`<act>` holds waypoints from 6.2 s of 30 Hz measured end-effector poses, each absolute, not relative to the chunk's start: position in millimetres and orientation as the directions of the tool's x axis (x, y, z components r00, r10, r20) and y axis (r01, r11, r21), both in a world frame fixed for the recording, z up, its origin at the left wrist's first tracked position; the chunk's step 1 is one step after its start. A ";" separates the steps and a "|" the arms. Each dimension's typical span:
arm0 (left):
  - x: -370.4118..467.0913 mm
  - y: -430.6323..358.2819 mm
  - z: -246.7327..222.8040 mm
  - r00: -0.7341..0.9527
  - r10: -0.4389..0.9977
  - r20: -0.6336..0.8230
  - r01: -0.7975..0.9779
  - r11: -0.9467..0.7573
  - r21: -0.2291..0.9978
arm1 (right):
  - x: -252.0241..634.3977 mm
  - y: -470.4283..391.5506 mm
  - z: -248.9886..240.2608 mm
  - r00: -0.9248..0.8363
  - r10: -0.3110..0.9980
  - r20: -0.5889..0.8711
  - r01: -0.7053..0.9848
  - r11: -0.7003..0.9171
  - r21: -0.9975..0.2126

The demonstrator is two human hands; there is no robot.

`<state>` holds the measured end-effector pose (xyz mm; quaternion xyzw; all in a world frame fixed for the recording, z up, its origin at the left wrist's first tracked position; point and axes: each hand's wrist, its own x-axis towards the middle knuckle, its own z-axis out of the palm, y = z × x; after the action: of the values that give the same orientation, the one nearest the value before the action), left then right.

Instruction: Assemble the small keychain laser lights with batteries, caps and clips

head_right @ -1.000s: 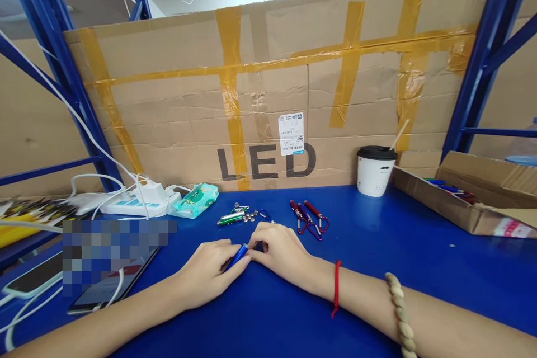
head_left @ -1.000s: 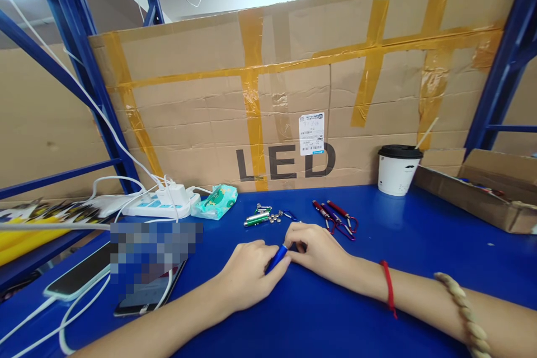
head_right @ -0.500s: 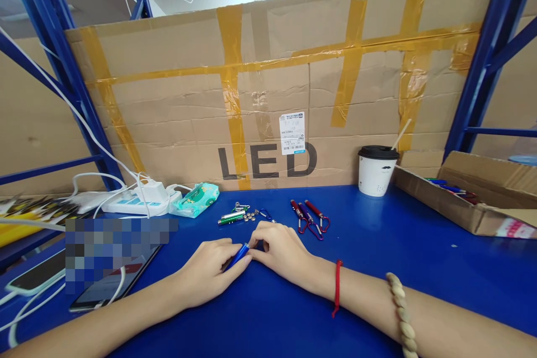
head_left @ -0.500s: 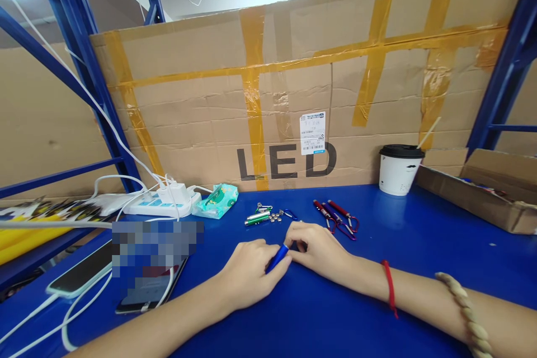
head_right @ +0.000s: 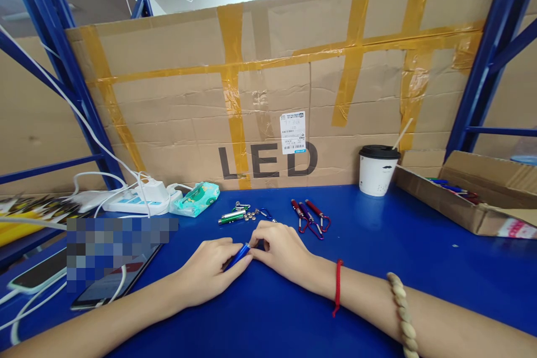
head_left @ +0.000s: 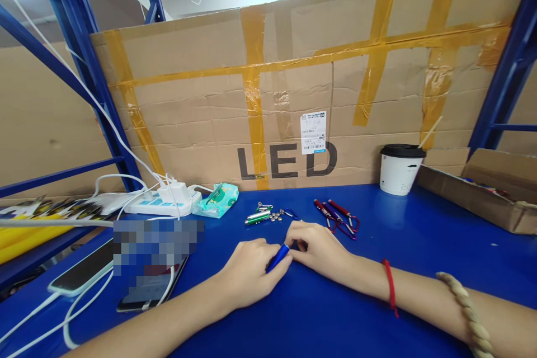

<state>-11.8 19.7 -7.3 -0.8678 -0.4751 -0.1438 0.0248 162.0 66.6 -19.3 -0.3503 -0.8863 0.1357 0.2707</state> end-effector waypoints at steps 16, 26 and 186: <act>-11.4 19.8 -7.2 0.513 0.811 0.281 0.829 -0.553 0.084 | 161.6 66.7 -18.6 -0.612 0.694 0.379 0.546 0.717 -0.433; -11.7 19.1 -7.4 0.515 0.813 0.271 0.825 -0.556 0.100 | 161.9 66.2 -18.7 -0.611 0.699 0.373 0.549 0.713 -0.436; -15.0 33.0 -7.0 0.296 0.860 0.415 0.487 -0.510 0.709 | 163.3 59.0 -20.3 -0.493 0.463 0.737 0.392 0.874 -0.287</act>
<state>-15.0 33.0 -7.0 -0.7706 -0.4371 -0.4014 -0.2324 163.3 59.0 -20.3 -0.2475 -0.8630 0.0406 0.4384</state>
